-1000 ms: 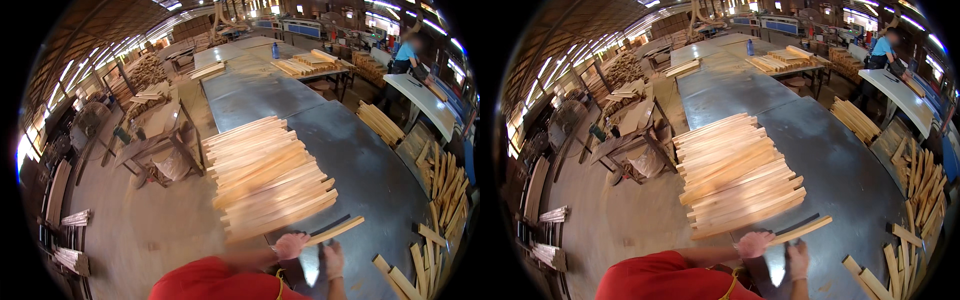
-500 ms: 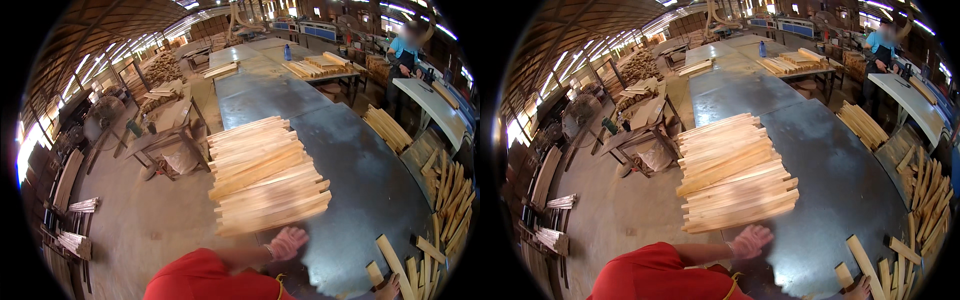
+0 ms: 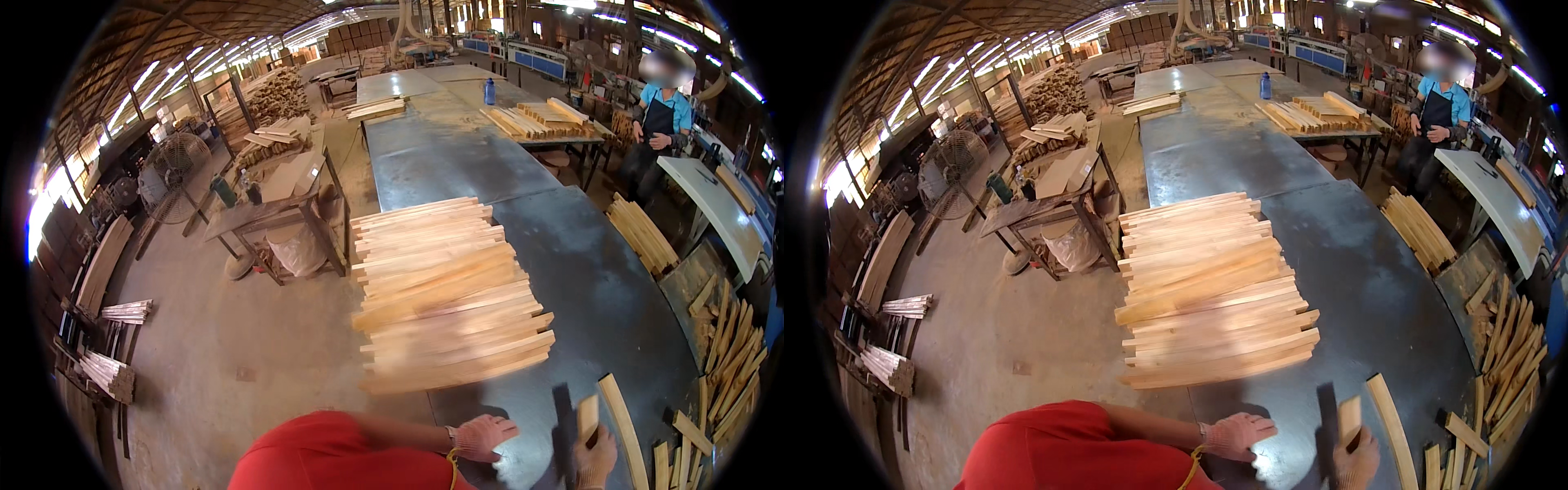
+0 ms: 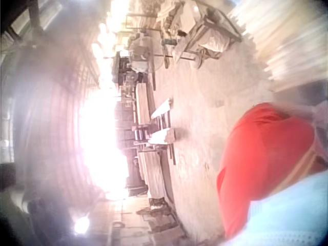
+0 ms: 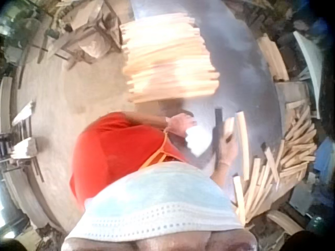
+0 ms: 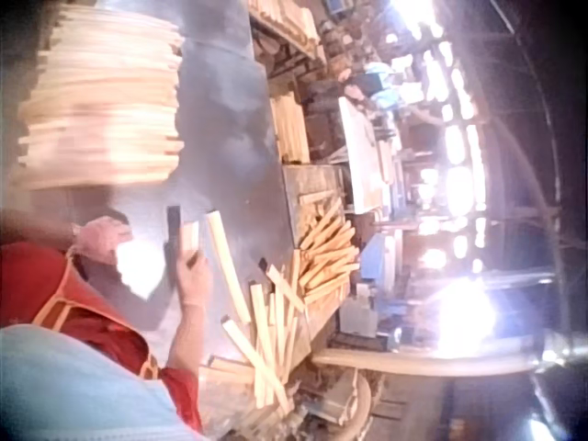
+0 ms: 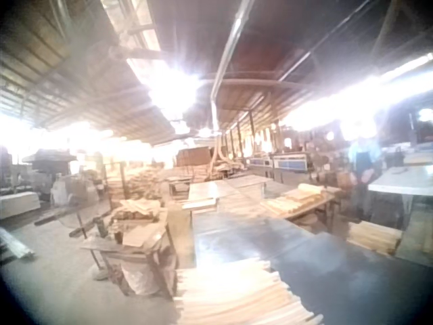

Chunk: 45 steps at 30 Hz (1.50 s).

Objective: The person repeatedly picks up thin wooden planks from a scattered pile on a metal table and stacks them neatly. They handle the planks one by one or in small groups, aligning them into a growing stack while another worker is visible in the background.

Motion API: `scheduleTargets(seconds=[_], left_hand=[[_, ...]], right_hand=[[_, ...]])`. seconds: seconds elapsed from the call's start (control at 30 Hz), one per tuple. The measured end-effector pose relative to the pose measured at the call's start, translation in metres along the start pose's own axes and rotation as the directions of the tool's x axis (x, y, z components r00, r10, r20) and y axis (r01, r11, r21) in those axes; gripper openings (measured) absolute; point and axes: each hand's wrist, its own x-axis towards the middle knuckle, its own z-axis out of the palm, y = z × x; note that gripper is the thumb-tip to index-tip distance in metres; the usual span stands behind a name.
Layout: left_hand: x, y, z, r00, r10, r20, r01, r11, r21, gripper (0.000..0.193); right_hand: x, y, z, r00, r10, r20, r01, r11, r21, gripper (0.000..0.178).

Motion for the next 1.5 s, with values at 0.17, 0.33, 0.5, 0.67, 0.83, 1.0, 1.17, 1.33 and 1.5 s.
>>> scheduleTargets(seconds=[0.17, 0.33, 0.5, 0.67, 0.83, 1.0, 1.17, 1.33, 1.5], left_hand=[[0.027, 0.030, -0.029, 0.993, 0.050, -0.104, -0.078, 0.958, -0.275, 0.106], [0.025, -0.026, -0.017, 0.969, -0.079, -0.234, 0.101, 0.991, 0.084, 0.062], [0.003, -0.124, -0.014, 0.918, 0.051, -0.394, 0.197, 0.802, 0.564, 0.058], [0.001, -0.117, -0.050, 0.926, 0.002, -0.377, 0.244, 0.759, 0.603, 0.078], [0.028, -0.080, -0.049, 0.899, -0.265, -0.349, 0.433, 0.658, 0.616, 0.085], [0.018, -0.086, -0.048, 0.896, -0.184, -0.404, 0.422, 0.634, 0.648, 0.080], [0.020, -0.102, -0.035, 0.893, -0.211, -0.397, 0.439, 0.599, 0.670, 0.078], [0.028, -0.088, -0.032, 0.900, -0.320, -0.295, 0.430, 0.755, 0.495, 0.075], [0.028, 0.021, -0.002, 0.996, -0.048, -0.070, 0.058, 0.988, 0.142, 0.091]], right_hand=[[0.040, -0.096, -0.015, 0.950, 0.195, -0.245, 0.102, 0.545, 0.832, 0.050], [0.005, -0.100, 0.040, 0.973, 0.223, 0.066, -0.074, 0.028, 0.997, 0.054], [-0.055, 0.034, 0.076, 0.919, 0.392, 0.045, -0.253, 0.499, 0.829, 0.061], [-0.053, 0.134, 0.026, 0.882, 0.447, -0.150, -0.375, 0.858, 0.350, 0.063], [0.023, 0.205, -0.012, 0.956, 0.280, -0.091, -0.288, 0.953, -0.090, 0.080], [0.047, 0.214, 0.019, 0.979, 0.203, -0.005, -0.202, 0.970, -0.133, 0.091], [0.014, 0.168, 0.028, 0.953, 0.158, 0.258, -0.175, 0.984, 0.043, 0.071], [-0.039, 0.104, 0.063, 0.936, 0.238, 0.259, -0.349, 0.530, 0.773, 0.049], [-0.058, -0.013, 0.103, 0.892, 0.330, 0.310, -0.390, 0.211, 0.896, 0.038]])
